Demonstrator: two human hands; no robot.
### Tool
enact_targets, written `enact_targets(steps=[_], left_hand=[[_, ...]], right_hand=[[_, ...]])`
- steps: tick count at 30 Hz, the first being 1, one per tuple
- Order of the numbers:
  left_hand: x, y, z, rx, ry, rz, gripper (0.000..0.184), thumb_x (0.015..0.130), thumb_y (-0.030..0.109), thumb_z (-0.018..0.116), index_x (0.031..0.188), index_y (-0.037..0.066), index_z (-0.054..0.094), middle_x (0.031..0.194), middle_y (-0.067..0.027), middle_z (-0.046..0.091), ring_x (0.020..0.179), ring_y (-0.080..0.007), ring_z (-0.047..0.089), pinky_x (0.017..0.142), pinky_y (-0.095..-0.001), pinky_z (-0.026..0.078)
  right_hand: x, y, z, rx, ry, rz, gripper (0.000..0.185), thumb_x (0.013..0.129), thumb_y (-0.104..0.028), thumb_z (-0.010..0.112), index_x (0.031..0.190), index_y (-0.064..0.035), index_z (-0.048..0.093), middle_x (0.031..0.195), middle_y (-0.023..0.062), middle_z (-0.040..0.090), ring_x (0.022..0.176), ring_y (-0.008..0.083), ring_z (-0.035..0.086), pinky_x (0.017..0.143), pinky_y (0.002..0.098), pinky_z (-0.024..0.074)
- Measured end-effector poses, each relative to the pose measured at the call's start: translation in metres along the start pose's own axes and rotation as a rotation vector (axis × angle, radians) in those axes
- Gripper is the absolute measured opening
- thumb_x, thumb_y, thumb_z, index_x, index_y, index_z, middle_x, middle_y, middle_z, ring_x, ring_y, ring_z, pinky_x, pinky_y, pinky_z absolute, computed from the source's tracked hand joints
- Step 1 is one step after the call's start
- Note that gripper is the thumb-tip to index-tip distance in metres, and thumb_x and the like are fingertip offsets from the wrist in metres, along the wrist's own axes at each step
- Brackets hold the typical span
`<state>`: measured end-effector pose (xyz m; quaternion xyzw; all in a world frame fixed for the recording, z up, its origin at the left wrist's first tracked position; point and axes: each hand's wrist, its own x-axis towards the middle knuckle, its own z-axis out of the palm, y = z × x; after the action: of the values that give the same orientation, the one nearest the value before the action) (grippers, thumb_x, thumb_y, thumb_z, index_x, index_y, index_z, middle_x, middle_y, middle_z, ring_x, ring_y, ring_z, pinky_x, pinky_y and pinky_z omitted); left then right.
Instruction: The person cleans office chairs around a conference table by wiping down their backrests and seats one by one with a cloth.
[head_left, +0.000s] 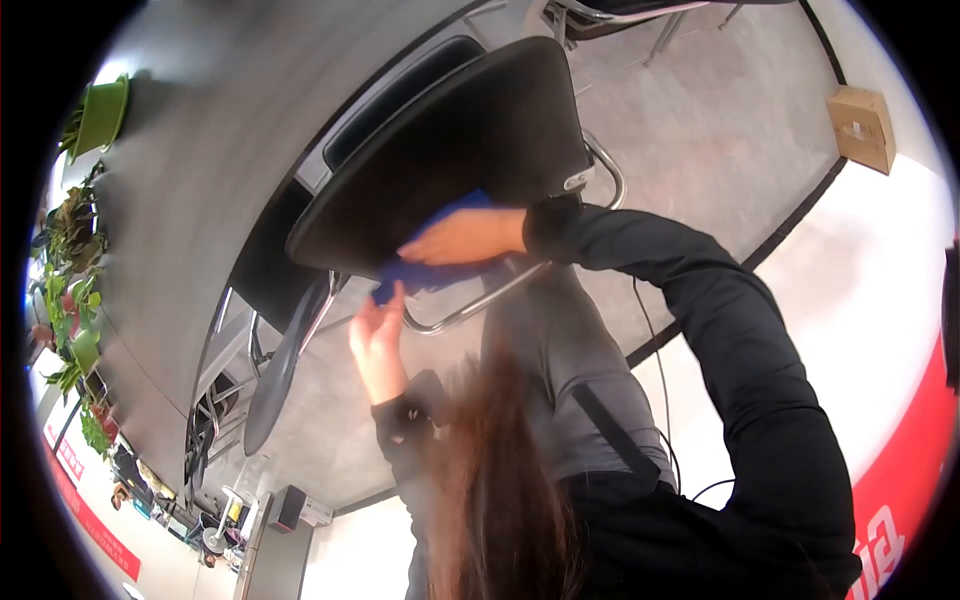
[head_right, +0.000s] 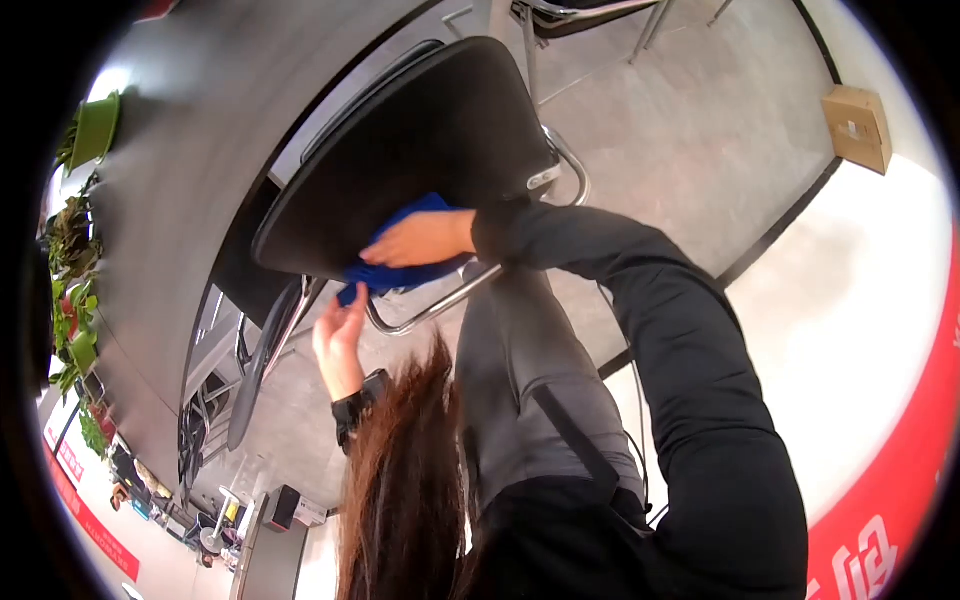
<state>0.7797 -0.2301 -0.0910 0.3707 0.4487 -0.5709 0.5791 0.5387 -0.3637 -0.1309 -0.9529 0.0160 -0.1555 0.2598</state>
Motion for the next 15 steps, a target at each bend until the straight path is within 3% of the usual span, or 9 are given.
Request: enact_targets(steps=[1, 2, 4, 7, 10, 12, 13, 15], left_hand=[[-0.023, -0.014, 0.02, 0.102, -0.044, 0.209, 0.029, 0.099, 0.004, 0.038, 0.122, -0.013, 0.045, 0.127, -0.0237, 0.052, 0.122, -0.0316, 0.048, 0.107, -0.0502, 0.038], [-0.056, -0.029, 0.05, 0.209, -0.086, 0.42, 0.027, 0.1, 0.005, 0.039, 0.119, -0.011, 0.048, 0.127, -0.0225, 0.054, 0.121, -0.0294, 0.05, 0.106, -0.0462, 0.042], [-0.078, -0.009, 0.067, 0.224, -0.373, 0.504, 0.028, 0.098, 0.006, 0.046, 0.12, -0.012, 0.048, 0.127, -0.0225, 0.054, 0.12, -0.029, 0.05, 0.108, -0.0446, 0.042], [-0.084, 0.004, 0.084, 0.184, -0.499, 0.446, 0.03, 0.099, 0.005, 0.043, 0.124, -0.012, 0.044, 0.13, -0.0238, 0.051, 0.123, -0.0305, 0.049, 0.109, -0.046, 0.041], [-0.035, 0.015, 0.049, 0.188, -0.26, 0.372, 0.027, 0.099, 0.005, 0.044, 0.119, -0.012, 0.05, 0.122, -0.0211, 0.057, 0.112, -0.0252, 0.055, 0.105, -0.0428, 0.044], [-0.089, -0.074, 0.056, 1.651, -0.223, 0.955, 0.023, 0.099, 0.005, 0.044, 0.113, -0.011, 0.053, 0.113, -0.0171, 0.061, 0.102, -0.0216, 0.057, 0.1, -0.0409, 0.047], [-0.073, -0.071, 0.043, 1.655, -0.234, 0.955, 0.023, 0.099, 0.005, 0.044, 0.113, -0.011, 0.053, 0.113, -0.0171, 0.061, 0.102, -0.0216, 0.057, 0.1, -0.0409, 0.047], [-0.006, -0.062, -0.011, 0.761, 0.081, 0.441, 0.022, 0.098, 0.005, 0.044, 0.114, -0.008, 0.052, 0.116, -0.0163, 0.058, 0.103, -0.0189, 0.054, 0.101, -0.0422, 0.044]], right_hand=[[0.011, -0.004, -0.016, 0.19, 0.085, 0.147, 0.038, 0.094, -0.017, 0.045, 0.128, -0.0041, 0.055, 0.145, 0.0067, 0.044, 0.134, 0.0174, 0.04, 0.111, 0.0312, 0.0329], [0.024, 0.005, -0.039, 0.128, 0.204, 0.068, 0.034, 0.094, -0.016, 0.047, 0.124, -0.0055, 0.057, 0.144, 0.0041, 0.046, 0.13, 0.0164, 0.046, 0.108, 0.0304, 0.0372], [0.047, 0.015, -0.079, -0.239, 0.296, -0.031, 0.036, 0.09, -0.016, 0.051, 0.124, -0.0081, 0.056, 0.147, 0.003, 0.042, 0.134, 0.0181, 0.041, 0.103, 0.0306, 0.0429], [0.064, 0.004, -0.095, -0.363, 0.298, 0.037, 0.038, 0.09, -0.014, 0.049, 0.127, -0.0076, 0.055, 0.151, 0.0032, 0.036, 0.14, 0.019, 0.032, 0.104, 0.0303, 0.0412], [0.055, 0.008, -0.057, -0.208, 0.097, 0.006, 0.043, 0.093, -0.013, 0.044, 0.135, -0.0079, 0.048, 0.157, 0.0033, 0.022, 0.145, 0.0191, 0.02, 0.111, 0.0301, 0.0329], [0.03, 0.005, -0.014, -0.686, -0.045, -0.183, 0.043, 0.094, -0.012, 0.041, 0.136, -0.0068, 0.047, 0.155, 0.0051, 0.025, 0.144, 0.0196, 0.022, 0.113, 0.0301, 0.0299], [0.013, 0.005, 0.008, -0.529, -0.155, -0.227, 0.042, 0.095, -0.012, 0.04, 0.137, -0.0064, 0.047, 0.154, 0.0057, 0.028, 0.143, 0.0198, 0.025, 0.113, 0.0302, 0.0293], [-0.009, 0.007, 0.015, -0.375, -0.263, -0.269, 0.042, 0.096, -0.012, 0.039, 0.137, -0.0059, 0.046, 0.153, 0.0064, 0.031, 0.142, 0.0201, 0.027, 0.113, 0.0303, 0.0287]])
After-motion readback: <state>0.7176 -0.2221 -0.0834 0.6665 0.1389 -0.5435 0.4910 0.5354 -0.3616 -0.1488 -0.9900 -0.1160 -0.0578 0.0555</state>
